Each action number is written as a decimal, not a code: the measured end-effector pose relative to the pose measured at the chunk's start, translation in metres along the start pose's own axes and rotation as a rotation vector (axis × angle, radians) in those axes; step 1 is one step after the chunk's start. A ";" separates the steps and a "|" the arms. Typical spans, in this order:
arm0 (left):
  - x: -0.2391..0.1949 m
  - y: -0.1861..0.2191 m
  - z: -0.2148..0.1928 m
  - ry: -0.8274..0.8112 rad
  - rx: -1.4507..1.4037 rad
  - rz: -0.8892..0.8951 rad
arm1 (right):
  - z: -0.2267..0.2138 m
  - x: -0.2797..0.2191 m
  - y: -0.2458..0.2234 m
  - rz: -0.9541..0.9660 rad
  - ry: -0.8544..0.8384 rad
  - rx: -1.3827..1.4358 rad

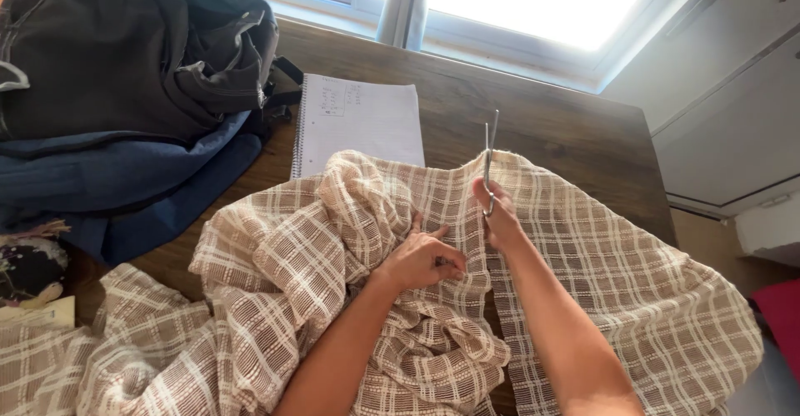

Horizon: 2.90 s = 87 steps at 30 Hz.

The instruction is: Cutting a large piece of checkered fabric with scissors along a straight line on a workbench and measuring it

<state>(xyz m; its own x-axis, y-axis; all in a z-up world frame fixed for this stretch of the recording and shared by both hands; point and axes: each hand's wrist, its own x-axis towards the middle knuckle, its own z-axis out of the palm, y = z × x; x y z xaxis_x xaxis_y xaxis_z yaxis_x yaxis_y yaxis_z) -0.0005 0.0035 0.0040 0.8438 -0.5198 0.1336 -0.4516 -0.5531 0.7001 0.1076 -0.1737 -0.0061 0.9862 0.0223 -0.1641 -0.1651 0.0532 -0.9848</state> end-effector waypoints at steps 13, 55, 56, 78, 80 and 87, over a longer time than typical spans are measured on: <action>0.001 -0.007 0.009 0.033 0.038 0.012 | -0.009 -0.013 -0.006 0.004 -0.009 -0.017; -0.502 0.225 0.071 1.099 0.209 -0.931 | -0.073 -0.364 -0.009 -1.095 -0.408 -0.927; -0.498 0.219 0.057 1.088 -0.020 -0.898 | -0.039 -0.393 -0.006 -1.013 -0.623 -0.911; -0.658 0.040 -0.047 1.252 0.220 -0.942 | 0.102 -0.412 0.173 -0.447 -0.618 -0.591; -0.659 0.049 -0.040 1.127 -0.314 -1.160 | 0.102 -0.407 0.141 -0.434 -0.631 -0.559; -0.612 0.085 -0.013 1.093 -0.400 -1.185 | 0.196 -0.439 0.059 -0.341 -0.653 -0.394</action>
<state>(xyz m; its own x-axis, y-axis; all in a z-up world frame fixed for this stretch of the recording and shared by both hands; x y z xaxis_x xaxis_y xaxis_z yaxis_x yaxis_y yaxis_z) -0.5515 0.2831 -0.0092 0.5119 0.8073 -0.2937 0.4989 -0.0011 0.8667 -0.3376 0.0157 0.0189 0.7549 0.6492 0.0928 0.2779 -0.1885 -0.9419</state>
